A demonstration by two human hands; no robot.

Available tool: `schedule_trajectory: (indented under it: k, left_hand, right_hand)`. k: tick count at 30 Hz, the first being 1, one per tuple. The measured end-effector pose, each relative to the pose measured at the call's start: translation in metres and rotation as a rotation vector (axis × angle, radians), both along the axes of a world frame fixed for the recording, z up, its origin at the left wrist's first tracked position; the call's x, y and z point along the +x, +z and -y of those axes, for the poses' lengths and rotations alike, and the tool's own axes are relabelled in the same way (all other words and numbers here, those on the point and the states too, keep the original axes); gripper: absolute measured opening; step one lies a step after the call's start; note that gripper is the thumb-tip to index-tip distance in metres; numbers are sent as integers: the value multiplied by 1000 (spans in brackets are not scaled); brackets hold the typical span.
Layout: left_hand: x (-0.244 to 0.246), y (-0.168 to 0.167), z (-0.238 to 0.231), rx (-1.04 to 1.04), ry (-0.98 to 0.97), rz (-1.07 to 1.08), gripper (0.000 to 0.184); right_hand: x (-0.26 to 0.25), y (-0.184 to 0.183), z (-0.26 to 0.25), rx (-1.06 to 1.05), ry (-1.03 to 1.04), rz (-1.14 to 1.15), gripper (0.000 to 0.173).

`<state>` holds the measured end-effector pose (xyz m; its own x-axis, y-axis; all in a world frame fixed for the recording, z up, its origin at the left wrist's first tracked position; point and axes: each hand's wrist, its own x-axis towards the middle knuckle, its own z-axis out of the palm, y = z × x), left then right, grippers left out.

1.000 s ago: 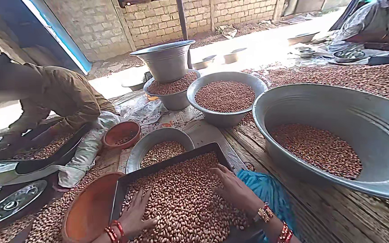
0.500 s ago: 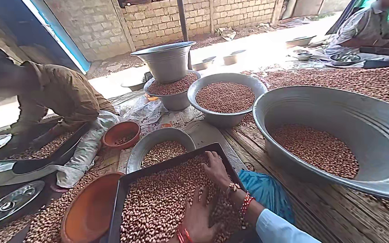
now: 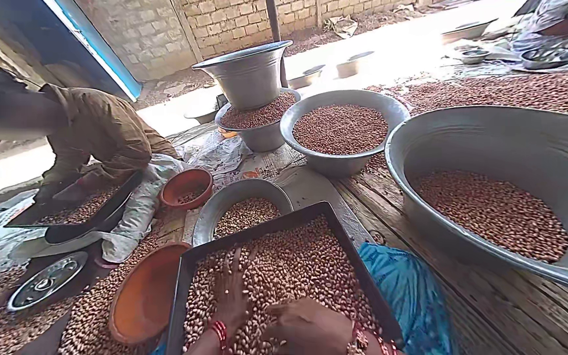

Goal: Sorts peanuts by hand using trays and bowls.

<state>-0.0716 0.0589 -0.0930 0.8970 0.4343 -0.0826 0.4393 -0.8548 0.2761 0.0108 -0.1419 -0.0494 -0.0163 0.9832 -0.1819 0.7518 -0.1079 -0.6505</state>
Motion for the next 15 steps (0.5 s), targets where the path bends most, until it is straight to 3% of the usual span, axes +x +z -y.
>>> schedule_trajectory:
  k: [2, 5, 7, 9, 12, 13, 15]
  left_hand:
    - [40, 1, 26, -139, 4, -11, 106]
    - [86, 12, 80, -178, -137, -189, 65]
    - [91, 19, 111, -178, -234, -258, 68]
    - [67, 15, 130, -158, -386, -185, 70]
    - [7, 2, 124, -93, -547, -55, 57]
    - [-12, 2, 113, -88, -551, -47, 49]
    - [-44, 10, 80, -80, -479, -125, 41]
  right_hand:
    - [25, 19, 16, 85, -200, -16, 36]
    - [66, 26, 40, 226, -691, 132, 44]
    - [95, 20, 52, 243, -937, 156, 55]
    - [120, 8, 62, 249, -1045, -99, 68]
    - [138, -31, 69, 319, -1034, -673, 78]
    - [135, -37, 70, 297, -1021, -824, 71]
    - [125, -43, 66, 305, -1141, -1067, 33]
